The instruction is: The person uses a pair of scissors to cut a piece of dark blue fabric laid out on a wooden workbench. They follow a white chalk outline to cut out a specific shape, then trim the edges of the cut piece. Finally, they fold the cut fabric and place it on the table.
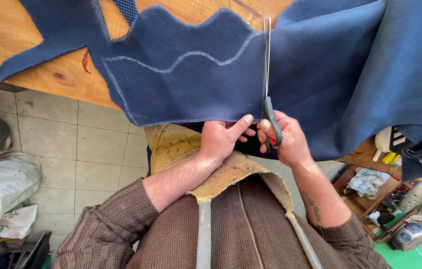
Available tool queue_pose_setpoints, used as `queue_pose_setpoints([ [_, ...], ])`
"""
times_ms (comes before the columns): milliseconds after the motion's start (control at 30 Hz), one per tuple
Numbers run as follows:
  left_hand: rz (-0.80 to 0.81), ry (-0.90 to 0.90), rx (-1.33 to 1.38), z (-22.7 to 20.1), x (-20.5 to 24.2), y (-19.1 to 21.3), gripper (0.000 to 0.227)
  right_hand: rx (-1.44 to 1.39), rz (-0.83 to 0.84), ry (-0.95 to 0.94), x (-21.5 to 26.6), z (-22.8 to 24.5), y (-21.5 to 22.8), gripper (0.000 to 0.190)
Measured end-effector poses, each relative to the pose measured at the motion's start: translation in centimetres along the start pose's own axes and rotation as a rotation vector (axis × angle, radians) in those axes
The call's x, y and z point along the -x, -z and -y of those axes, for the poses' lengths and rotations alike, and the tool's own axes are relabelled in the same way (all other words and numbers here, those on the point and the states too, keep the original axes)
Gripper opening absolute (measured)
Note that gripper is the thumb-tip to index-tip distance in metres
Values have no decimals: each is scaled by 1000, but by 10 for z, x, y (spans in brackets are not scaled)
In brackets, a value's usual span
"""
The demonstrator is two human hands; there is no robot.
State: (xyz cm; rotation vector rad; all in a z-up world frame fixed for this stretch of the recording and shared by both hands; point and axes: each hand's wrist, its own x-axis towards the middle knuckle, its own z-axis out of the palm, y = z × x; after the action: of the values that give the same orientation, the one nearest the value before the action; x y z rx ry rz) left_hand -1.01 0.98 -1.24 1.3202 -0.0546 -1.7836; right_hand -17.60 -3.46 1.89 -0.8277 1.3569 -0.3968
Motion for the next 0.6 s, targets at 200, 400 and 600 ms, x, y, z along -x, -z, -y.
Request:
queue_pose_setpoints([
  [200,3,9,-26,-2,1,-1,23,24,-3,10,-3,7,-1,26],
  [400,16,-6,-39,-2,0,-1,23,67,-30,45,-5,5,-1,33],
  [600,3,7,-36,-2,1,0,24,70,0,11,-10,16,-1,27],
])
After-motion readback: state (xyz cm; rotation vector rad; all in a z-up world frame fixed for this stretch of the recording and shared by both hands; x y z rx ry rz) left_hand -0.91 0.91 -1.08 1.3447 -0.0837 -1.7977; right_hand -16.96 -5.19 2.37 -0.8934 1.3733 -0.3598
